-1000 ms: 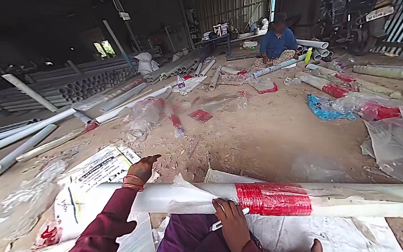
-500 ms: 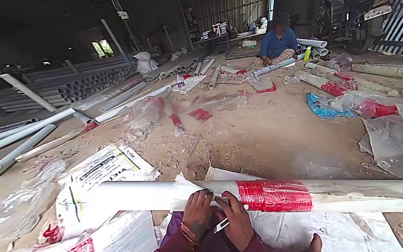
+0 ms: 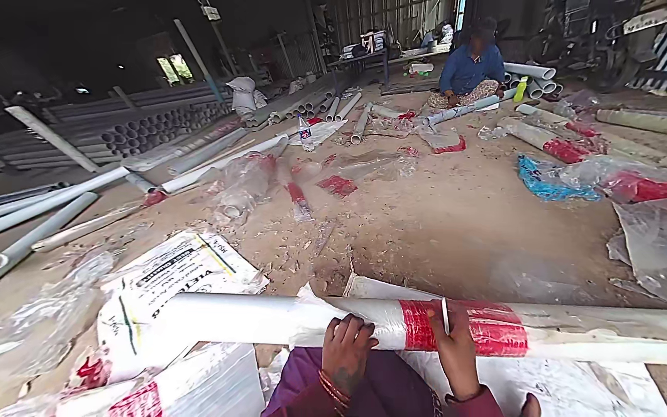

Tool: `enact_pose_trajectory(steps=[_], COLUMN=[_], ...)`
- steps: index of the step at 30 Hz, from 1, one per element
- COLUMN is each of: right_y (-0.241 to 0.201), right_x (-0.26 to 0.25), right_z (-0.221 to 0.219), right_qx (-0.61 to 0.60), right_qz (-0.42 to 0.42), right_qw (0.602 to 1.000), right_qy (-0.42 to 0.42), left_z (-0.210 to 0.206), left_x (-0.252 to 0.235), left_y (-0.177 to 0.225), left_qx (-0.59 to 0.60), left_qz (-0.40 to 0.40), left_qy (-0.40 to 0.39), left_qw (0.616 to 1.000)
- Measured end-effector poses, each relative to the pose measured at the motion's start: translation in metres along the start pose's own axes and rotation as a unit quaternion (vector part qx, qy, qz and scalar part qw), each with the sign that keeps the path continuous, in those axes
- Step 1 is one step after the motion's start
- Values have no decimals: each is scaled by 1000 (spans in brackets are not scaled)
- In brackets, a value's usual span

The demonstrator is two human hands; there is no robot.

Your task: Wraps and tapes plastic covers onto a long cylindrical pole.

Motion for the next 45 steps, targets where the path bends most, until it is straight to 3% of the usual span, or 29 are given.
enact_pose_trajectory(steps=[5,14,23,45], right_y=[2,-2,7,5], right_x=[2,2,0,2], right_z=[-8,-7,-9,-12], right_qx=[54,34,-103,-9], right_qz=[7,17,7,9], right_qw=[998,999,995,999], right_qy=[-18,-31,-18,-46], left_z=[-5,-9,-8,-5], left_x=[4,15,19,18], left_y=[7,-3,-2,-2], left_qx=[9,54,54,70], left_qz=[28,-39,-45,-47], left_qy=[-34,32,46,66], left_qw=[999,997,996,994])
Point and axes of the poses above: each hand's wrist, its own x-axis away from the middle knuckle, its own z-axis out of the back of the hand, y = z × x, the point moved 10 cm from there along -x, towards the middle knuckle
